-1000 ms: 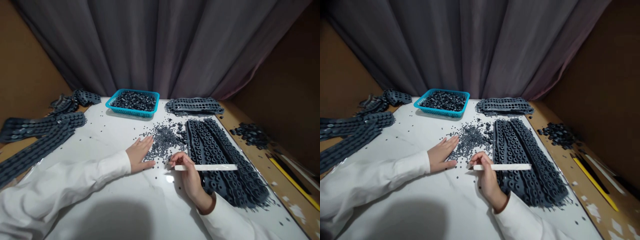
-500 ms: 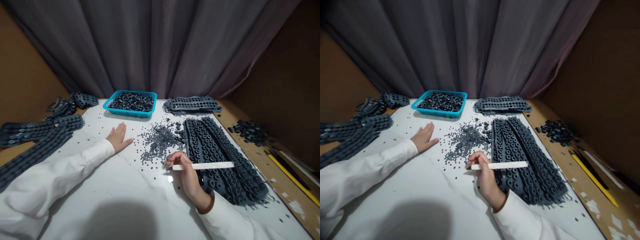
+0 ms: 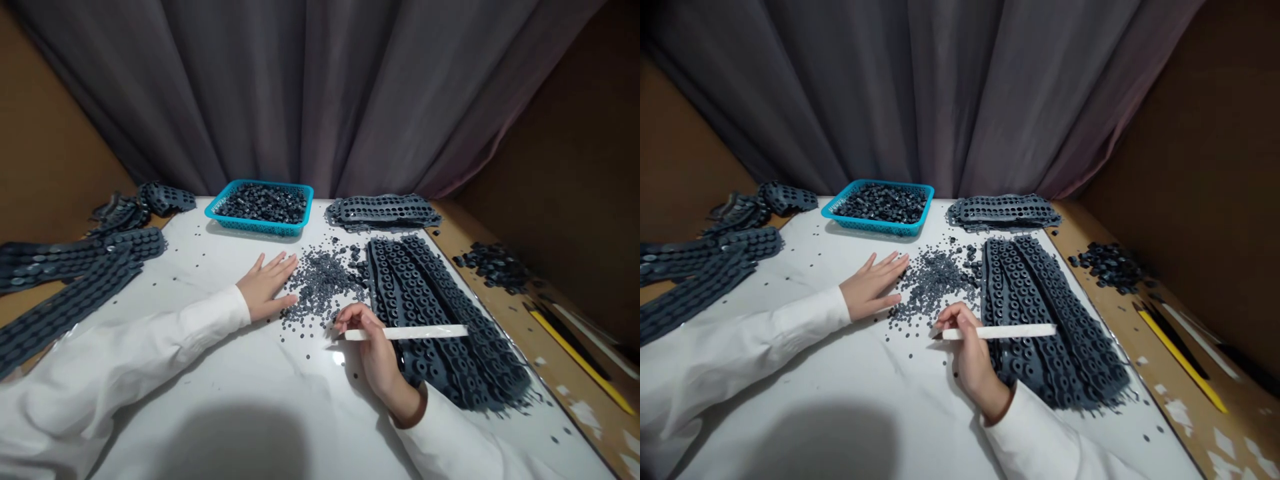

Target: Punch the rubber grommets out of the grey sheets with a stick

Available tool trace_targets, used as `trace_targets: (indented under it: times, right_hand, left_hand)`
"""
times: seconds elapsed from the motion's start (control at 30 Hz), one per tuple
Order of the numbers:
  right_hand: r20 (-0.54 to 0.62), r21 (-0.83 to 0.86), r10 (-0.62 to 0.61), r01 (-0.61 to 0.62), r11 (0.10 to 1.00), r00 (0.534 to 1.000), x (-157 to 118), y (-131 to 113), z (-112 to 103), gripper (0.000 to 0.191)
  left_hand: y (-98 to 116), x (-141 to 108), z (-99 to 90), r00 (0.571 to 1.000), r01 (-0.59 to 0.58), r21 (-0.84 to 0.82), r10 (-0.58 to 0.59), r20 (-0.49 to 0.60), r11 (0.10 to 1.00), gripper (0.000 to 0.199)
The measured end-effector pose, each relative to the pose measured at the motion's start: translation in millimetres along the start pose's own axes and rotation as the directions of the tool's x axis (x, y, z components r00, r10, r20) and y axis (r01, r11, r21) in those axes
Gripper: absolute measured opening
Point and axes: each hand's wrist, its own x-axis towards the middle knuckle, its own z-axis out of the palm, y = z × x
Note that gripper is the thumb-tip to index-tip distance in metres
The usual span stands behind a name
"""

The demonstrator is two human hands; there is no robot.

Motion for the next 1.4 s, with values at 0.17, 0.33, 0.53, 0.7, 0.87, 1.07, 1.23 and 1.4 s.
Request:
trace_targets:
  times: [0.17,0.33,0.53,0.7,0.87,1.07,1.23,1.4]
  right_hand:
    - [-0.002,0.045,0.028,-0.028,0.999,1.000,-1,1,0,0.030]
    - [0.009,0.036,0.015,-0.015,0.999,1.000,0,3,2,0.029]
    - [0.004,0.000,0.009,-0.009,1.000,1.000,-1,1,2,0.029]
    - [-0.005,-0.001,-0.008,0.008,1.000,1.000,-2,-2,3,0.030]
    - [0.009,0.016,0.005,-0.005,1.000,1.000,-2,-1,2,0.029]
    - [0.024,0.010,0.021,-0.021,1.000,0.999,-2,0,2,0.028]
    - [0.015,0.001,0.037,-0.037,0.999,0.999,-3,2,3,0.029]
    - [0.019,-0.003,0.010,-0.010,1.000,1.000,-3,3,2,0.029]
  left_hand:
    - [-27,-32,1.8,0.995,0.102,0.052,-0.101,-0.013,0.993,0.080]
    - [-20,-47,21.2,0.994,0.107,0.091,-0.107,-0.004,0.990,0.086]
    - [17,-11,26.6,0.999,-0.004,0.092,0.008,-0.040,0.996,0.087]
    - [19,-1,7.6,0.996,-0.021,0.104,0.030,-0.086,0.994,0.082]
    - [-5,-33,-0.5,0.995,0.058,0.130,-0.047,-0.090,0.990,0.085]
    - [-3,-54,22.6,0.996,0.084,0.131,-0.077,-0.054,0.988,0.091]
    - [18,-26,31.9,0.998,0.020,0.093,-0.014,-0.066,0.995,0.093]
    - [31,-6,25.3,0.991,-0.078,0.044,0.082,-0.105,0.996,0.087]
